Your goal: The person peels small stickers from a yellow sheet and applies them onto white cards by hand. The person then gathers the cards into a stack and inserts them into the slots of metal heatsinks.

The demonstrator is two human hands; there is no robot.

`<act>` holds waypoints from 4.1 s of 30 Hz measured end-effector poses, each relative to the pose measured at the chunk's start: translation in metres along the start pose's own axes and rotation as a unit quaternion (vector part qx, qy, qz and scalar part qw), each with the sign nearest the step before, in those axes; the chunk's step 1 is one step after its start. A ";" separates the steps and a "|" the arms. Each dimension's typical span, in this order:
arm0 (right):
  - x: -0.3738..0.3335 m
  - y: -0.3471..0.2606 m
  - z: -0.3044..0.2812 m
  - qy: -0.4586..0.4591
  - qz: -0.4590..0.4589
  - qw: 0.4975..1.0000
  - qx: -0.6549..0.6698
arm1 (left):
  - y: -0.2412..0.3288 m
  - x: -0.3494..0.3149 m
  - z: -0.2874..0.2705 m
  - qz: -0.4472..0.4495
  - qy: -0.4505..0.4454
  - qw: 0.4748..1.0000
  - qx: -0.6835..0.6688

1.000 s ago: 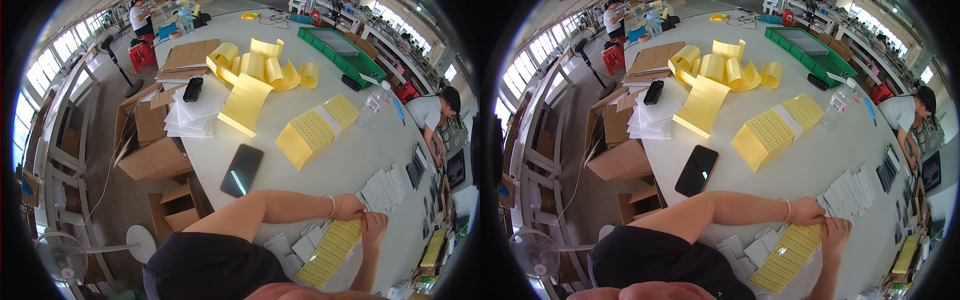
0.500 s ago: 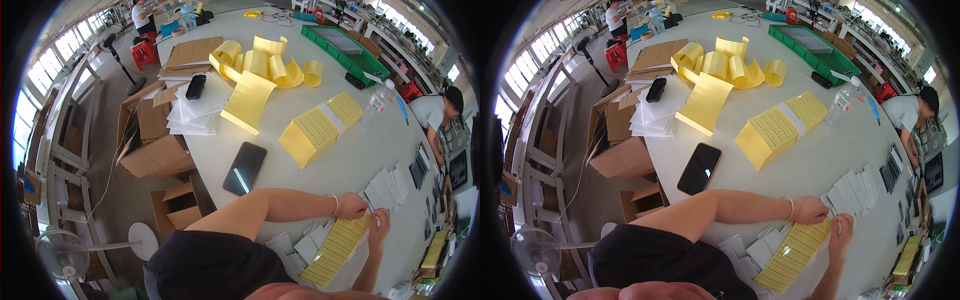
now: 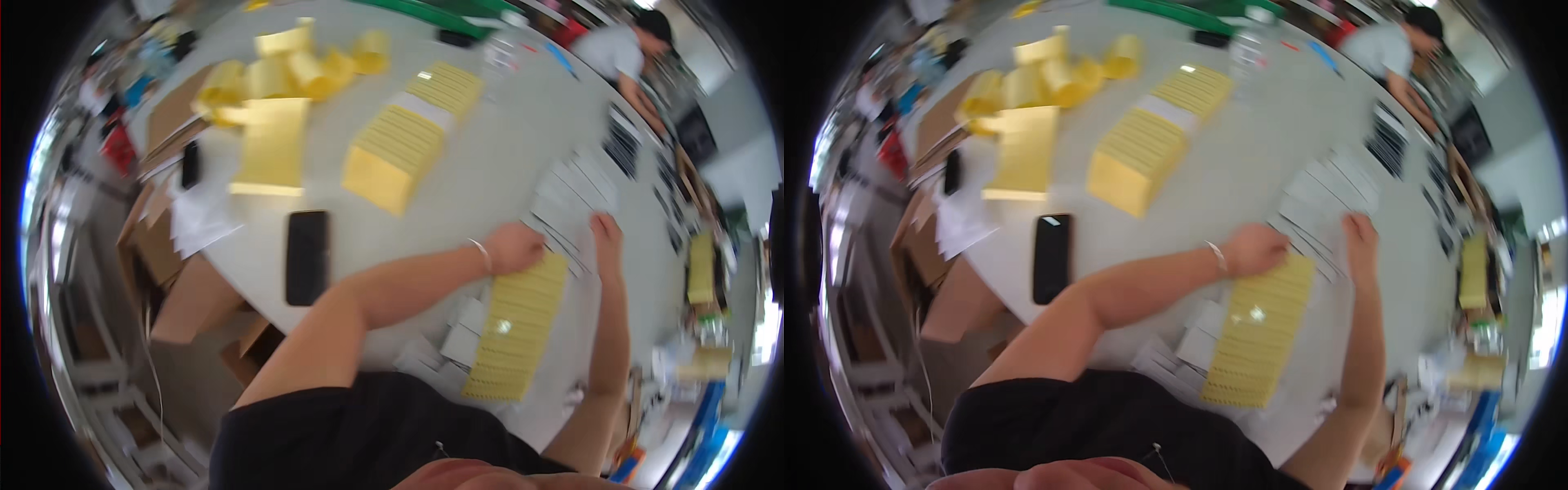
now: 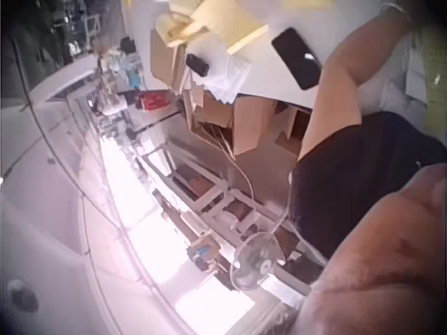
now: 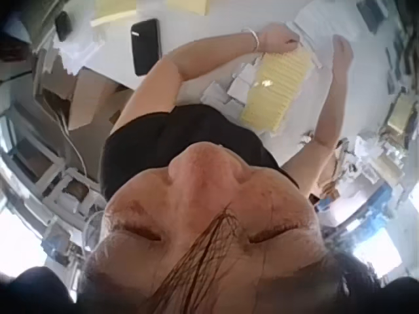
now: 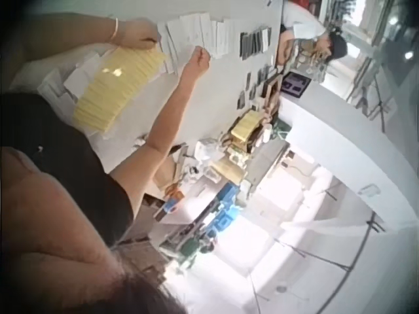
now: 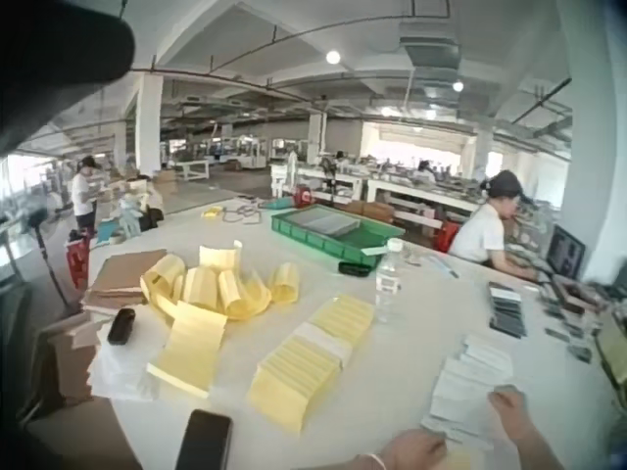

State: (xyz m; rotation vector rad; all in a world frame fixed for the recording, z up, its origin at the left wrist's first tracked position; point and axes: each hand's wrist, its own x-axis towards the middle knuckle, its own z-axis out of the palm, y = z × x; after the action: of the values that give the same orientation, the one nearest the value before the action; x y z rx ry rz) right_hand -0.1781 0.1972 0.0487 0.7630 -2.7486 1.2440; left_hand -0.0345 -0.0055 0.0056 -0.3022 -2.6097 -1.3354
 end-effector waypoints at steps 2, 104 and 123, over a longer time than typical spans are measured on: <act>0.010 0.015 0.001 0.033 -0.037 0.999 0.006 | -0.001 0.005 0.000 -0.008 -0.016 1.000 0.008; -0.088 -0.051 -0.025 -0.138 -0.061 0.988 0.026 | 0.012 0.004 0.001 0.103 -0.030 0.994 -0.034; -0.047 -0.019 -0.020 0.003 -0.109 0.990 -0.092 | 0.009 0.003 0.003 0.057 -0.064 0.996 -0.009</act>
State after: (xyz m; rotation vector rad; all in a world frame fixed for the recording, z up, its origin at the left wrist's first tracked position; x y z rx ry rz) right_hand -0.1319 0.2207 0.0650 1.0058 -2.6387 0.9368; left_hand -0.0347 0.0023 0.0119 -0.5469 -2.6384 -1.3438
